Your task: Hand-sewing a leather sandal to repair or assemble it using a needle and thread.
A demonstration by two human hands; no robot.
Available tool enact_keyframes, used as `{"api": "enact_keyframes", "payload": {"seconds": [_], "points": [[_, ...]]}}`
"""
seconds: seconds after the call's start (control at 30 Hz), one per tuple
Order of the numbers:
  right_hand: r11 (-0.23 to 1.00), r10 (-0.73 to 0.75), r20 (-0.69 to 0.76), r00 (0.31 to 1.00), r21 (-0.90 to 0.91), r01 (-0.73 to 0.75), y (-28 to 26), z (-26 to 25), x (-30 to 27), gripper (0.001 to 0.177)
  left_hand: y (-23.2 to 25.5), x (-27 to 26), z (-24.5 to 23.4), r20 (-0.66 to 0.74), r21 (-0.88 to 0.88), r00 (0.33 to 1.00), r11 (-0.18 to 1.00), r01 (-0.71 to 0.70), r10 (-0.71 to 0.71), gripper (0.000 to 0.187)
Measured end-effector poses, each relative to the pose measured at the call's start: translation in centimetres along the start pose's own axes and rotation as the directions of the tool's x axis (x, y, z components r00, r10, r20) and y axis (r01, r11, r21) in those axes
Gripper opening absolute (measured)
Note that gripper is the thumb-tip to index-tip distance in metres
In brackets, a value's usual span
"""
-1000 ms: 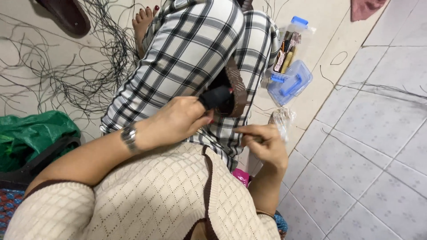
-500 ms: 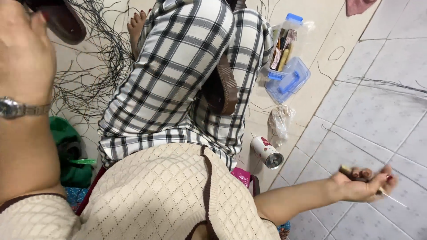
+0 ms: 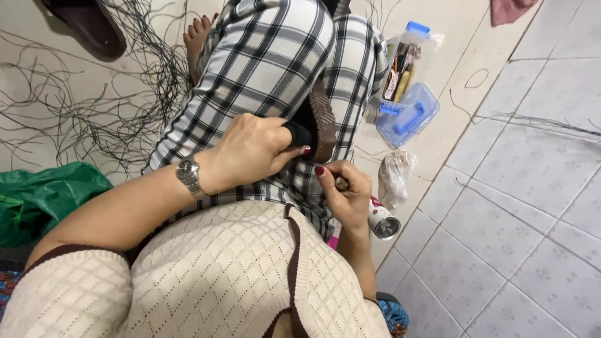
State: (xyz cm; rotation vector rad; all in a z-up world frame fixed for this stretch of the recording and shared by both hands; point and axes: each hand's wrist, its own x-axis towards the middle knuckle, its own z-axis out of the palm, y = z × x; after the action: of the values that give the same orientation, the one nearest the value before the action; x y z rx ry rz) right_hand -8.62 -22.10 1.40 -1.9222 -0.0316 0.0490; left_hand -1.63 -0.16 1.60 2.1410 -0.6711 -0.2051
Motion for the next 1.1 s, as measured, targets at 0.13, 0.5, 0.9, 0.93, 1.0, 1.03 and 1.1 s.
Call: {"api": "enact_keyframes", "payload": {"seconds": [0.13,0.5,0.9,0.93,1.0,1.03,1.1], "points": [[0.978,0.029,-0.126,0.992,0.208,-0.002,3.1,1.0,-0.4,0.013,-0.3,-0.2,1.7,-0.193,0.122,0.980,0.992,-0.011,0.035,0.036],[0.975,-0.194,0.485,0.853,0.003,0.220,-8.6,-3.0,0.2,0.022,-0.6,-2.1,2.0,-0.249,0.185,0.891,0.922,-0.340,0.379,0.044],[0.578,-0.137,0.432,0.891,-0.696,0.426,-7.0,-5.0,1.4,0.044,-14.8,-11.8,-10.6,-0.430,0.688,0.745,0.350,0.636,-0.509,0.037],[0.557,-0.127,0.431,0.894,-0.715,0.423,-7.1,-4.9,1.3,0.047,-14.3,-11.2,-9.5,-0.380,0.691,0.825,0.465,0.554,-0.419,0.063],[0.529,-0.113,0.434,0.894,-0.735,0.424,-7.6,-4.8,1.3,0.049,-10.2,-8.1,-7.7,-0.339,0.674,0.886,0.575,0.464,-0.317,0.094],[0.500,-0.100,0.428,0.898,-0.759,0.418,-8.1,-4.6,1.4,0.048,-6.5,-5.6,-7.0,-0.237,0.546,0.944,0.772,0.324,-0.229,0.093],[0.466,-0.093,0.420,0.903,-0.783,0.412,-9.0,-4.1,1.5,0.047,-2.7,-2.4,-4.3,-0.160,0.376,0.981,0.913,0.161,-0.106,0.115]]}}
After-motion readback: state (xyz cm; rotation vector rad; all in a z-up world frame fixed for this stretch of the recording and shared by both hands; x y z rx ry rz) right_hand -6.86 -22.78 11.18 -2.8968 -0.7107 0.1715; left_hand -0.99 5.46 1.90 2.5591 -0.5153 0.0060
